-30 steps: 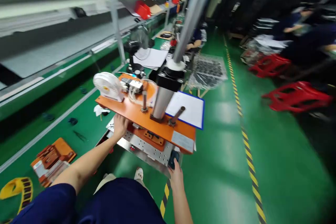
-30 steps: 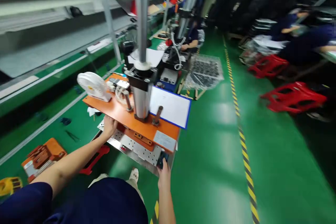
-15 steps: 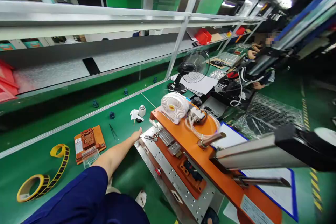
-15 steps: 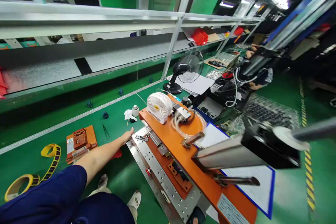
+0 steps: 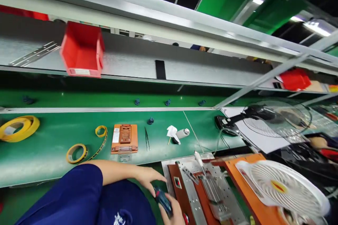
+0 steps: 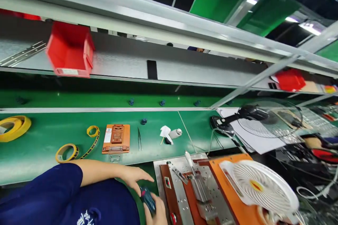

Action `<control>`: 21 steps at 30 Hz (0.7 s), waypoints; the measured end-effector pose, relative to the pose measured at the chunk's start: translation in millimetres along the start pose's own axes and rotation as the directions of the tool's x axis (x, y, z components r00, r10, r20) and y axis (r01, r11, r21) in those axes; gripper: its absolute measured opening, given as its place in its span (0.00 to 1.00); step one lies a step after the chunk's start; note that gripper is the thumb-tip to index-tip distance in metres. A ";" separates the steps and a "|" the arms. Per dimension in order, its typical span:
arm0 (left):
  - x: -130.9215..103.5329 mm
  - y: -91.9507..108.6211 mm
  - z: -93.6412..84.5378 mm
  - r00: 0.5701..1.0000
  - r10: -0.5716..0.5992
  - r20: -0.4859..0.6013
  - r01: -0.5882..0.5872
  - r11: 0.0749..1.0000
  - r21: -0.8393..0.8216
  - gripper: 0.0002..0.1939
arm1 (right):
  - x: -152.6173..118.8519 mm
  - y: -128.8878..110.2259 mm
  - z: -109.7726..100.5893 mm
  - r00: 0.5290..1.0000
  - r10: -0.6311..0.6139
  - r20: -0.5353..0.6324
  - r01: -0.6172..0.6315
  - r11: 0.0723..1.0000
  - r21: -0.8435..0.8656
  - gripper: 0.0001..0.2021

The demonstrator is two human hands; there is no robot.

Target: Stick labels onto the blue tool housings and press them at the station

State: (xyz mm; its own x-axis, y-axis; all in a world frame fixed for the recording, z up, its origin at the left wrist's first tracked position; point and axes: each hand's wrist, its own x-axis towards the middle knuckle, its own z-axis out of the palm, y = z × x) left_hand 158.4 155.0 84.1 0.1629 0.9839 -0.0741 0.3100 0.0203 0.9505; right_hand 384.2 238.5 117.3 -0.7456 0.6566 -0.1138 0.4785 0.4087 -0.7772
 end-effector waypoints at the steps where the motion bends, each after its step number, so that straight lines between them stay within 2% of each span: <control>1: -9.6 1.1 -10.0 0.999 0.030 0.044 -0.033 0.998 0.054 0.39 | 19.4 -14.3 12.6 0.991 -0.106 0.080 0.107 0.994 -0.011 0.13; 2: -19.6 0.7 -21.8 0.999 0.019 0.028 -0.022 0.996 0.090 0.36 | 39.2 -29.5 24.9 0.974 -0.181 0.133 0.187 0.982 -0.034 0.12; 4: -42.6 -6.1 -51.5 0.983 -0.076 -0.168 0.090 0.993 0.080 0.28 | 76.9 -60.8 48.3 0.941 -0.272 0.200 0.289 0.956 -0.056 0.14; 5: -56.5 -12.9 -69.4 0.945 -0.128 -0.301 0.148 0.988 0.043 0.26 | 93.5 -75.8 59.3 0.930 -0.303 0.207 0.321 0.945 -0.056 0.17; 6: -72.6 -22.1 -89.5 0.886 -0.179 -0.429 0.197 0.980 -0.002 0.23 | 108.1 -89.5 70.0 0.921 -0.328 0.211 0.346 0.937 -0.055 0.19; 8: -111.6 -46.5 -136.1 0.715 -0.272 -0.644 0.286 0.954 -0.085 0.20 | 130.2 -111.8 90.3 0.908 -0.352 0.226 0.374 0.925 -0.063 0.22; 9: -134.3 -61.1 -162.2 0.588 -0.321 -0.742 0.339 0.931 -0.134 0.19 | 137.4 -120.0 100.2 0.900 -0.353 0.254 0.382 0.921 -0.072 0.22; 11: -183.1 -92.9 -217.4 0.256 -0.399 -0.881 0.435 0.861 -0.264 0.19 | 145.1 -130.7 119.9 0.871 -0.355 0.340 0.399 0.914 -0.068 0.18; 13: -229.3 -125.7 -271.6 -0.052 -0.428 -0.902 0.479 0.782 -0.399 0.21 | 145.7 -135.1 138.4 0.823 -0.361 0.439 0.418 0.908 -0.037 0.16; 14: -248.8 -141.9 -296.0 -0.168 -0.435 -0.885 0.482 0.746 -0.459 0.21 | 144.5 -135.7 146.6 0.801 -0.361 0.478 0.424 0.905 -0.027 0.16; 15: -264.8 -157.8 -317.4 -0.262 -0.436 -0.861 0.477 0.717 -0.508 0.22 | 143.2 -135.6 153.7 0.786 -0.355 0.506 0.425 0.905 -0.025 0.16; 16: -277.0 -173.3 -335.4 -0.333 -0.436 -0.836 0.467 0.694 -0.548 0.21 | 142.1 -135.0 159.4 0.778 -0.342 0.528 0.420 0.907 -0.032 0.16; 18: -289.8 -202.0 -359.6 -0.421 -0.433 -0.797 0.442 0.670 -0.597 0.19 | 141.8 -133.6 166.1 0.781 -0.312 0.542 0.403 0.914 -0.055 0.15; 19: -291.5 -214.8 -366.0 -0.444 -0.429 -0.786 0.430 0.668 -0.608 0.17 | 142.8 -133.2 167.2 0.787 -0.298 0.541 0.392 0.918 -0.065 0.15; 21: -288.9 -235.4 -369.2 -0.463 -0.417 -0.782 0.411 0.681 -0.606 0.16 | 146.6 -133.2 166.1 0.803 -0.269 0.532 0.368 0.926 -0.086 0.16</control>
State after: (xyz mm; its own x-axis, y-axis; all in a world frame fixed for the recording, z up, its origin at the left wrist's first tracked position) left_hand -307.5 -68.4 -6.9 -0.9374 -0.3245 -0.1261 -0.2895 0.5257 0.7999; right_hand 134.1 175.1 101.4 -0.9741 0.0803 -0.2113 0.2092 0.6746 -0.7080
